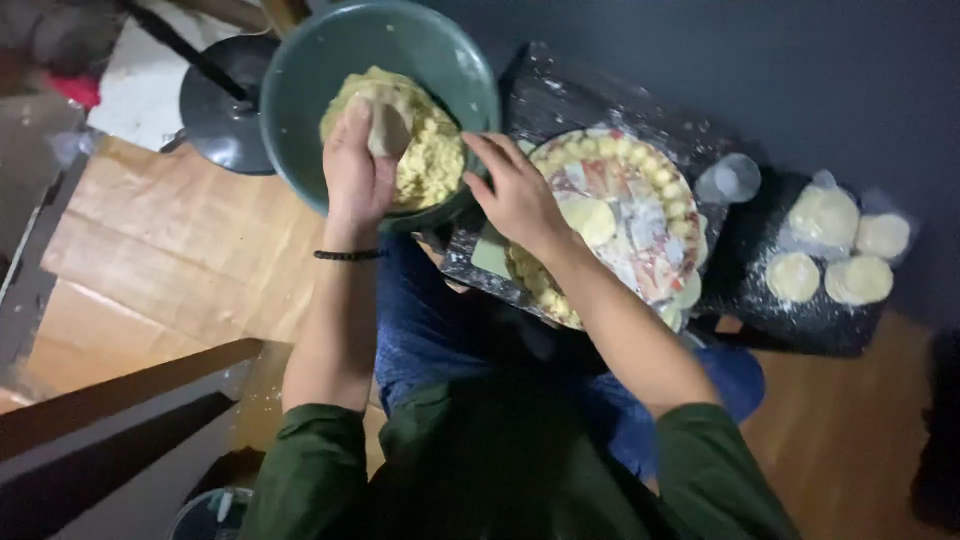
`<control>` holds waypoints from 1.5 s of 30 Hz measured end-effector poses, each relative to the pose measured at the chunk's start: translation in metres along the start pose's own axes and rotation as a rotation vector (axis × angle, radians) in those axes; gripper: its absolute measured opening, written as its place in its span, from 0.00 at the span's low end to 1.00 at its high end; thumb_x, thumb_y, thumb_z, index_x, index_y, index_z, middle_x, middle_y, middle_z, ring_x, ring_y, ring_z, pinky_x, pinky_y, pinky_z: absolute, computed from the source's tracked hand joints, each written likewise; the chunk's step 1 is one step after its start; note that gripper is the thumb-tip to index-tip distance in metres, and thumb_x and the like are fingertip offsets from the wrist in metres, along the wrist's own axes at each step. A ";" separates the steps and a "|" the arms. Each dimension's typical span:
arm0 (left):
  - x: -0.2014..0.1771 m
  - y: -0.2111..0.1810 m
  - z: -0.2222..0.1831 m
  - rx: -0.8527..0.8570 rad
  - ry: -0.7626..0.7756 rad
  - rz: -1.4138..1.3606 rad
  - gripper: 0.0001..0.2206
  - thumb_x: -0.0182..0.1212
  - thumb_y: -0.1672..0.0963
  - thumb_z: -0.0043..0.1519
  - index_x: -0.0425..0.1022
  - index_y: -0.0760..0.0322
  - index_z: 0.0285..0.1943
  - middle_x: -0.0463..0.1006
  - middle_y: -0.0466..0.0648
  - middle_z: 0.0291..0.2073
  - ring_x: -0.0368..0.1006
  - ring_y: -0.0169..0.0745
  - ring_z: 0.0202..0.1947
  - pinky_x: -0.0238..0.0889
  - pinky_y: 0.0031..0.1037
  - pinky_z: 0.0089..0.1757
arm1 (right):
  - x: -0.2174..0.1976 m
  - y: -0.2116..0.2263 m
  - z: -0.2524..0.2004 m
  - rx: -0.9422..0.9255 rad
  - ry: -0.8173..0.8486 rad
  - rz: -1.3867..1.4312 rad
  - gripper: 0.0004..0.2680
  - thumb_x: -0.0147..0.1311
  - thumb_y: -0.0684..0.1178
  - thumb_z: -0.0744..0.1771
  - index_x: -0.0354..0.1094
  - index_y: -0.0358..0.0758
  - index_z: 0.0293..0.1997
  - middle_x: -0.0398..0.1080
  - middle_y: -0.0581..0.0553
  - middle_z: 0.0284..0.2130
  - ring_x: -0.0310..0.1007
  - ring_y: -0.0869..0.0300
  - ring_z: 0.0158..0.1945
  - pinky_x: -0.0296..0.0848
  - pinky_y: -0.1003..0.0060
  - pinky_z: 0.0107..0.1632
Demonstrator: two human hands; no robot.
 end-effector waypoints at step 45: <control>-0.059 0.018 0.020 -0.020 -0.357 -0.060 0.08 0.66 0.60 0.61 0.82 0.67 0.48 0.83 0.53 0.40 0.79 0.45 0.44 0.69 0.55 0.52 | 0.167 -0.095 0.072 0.615 0.661 -0.269 0.28 0.48 0.58 0.68 0.40 0.45 0.77 0.70 0.32 0.56 0.71 0.41 0.62 0.68 0.48 0.65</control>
Point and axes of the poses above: each hand's wrist, its own z-axis towards the middle knuckle, its own x-axis out of the palm, y = z × x, the point moved 4 cm from there along z, towards the middle knuckle
